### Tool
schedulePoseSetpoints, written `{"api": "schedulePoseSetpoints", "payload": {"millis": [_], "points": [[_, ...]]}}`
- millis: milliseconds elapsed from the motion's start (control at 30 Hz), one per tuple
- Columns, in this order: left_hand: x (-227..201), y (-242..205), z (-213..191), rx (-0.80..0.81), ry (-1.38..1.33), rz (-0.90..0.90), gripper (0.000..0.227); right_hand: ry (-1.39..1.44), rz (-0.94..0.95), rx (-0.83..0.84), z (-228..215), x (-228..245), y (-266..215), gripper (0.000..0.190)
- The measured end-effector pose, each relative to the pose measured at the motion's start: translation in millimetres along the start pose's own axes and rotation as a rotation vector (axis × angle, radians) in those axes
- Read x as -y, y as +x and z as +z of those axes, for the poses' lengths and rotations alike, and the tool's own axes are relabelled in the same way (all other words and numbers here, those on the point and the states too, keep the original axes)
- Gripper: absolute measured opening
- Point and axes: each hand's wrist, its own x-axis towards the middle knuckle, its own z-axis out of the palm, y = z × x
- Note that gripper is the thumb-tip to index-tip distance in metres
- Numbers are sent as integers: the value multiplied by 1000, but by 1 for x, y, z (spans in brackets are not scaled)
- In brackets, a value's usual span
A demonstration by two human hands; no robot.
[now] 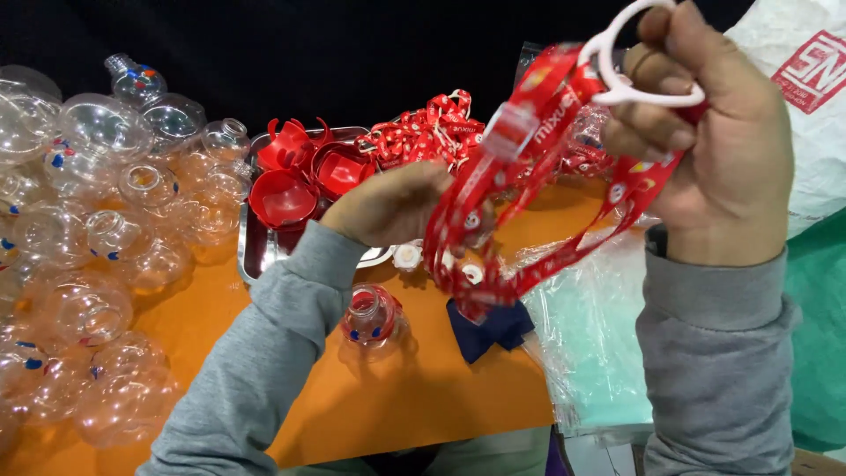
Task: Assembling a plastic bottle by wiping it clean, attaching a red base, and securing a red lanyard.
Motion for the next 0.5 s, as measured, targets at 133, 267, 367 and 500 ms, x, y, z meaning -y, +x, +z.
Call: {"api": "schedulePoseSetpoints", "payload": {"millis": [133,267,367,500], "points": [[0,22,37,-476,302,-80,14,-69,0,55,12,-5,-10,20],[19,32,50,-455,356,-175,88,-85,62,7,12,-6,-12,19],[20,38,44,-561,436,-187,66,44,76,199,0,4,-22,14],[-9,48,40,-616,722,-197,17,-62,-249,62,-141,-16,-31,26]]}}
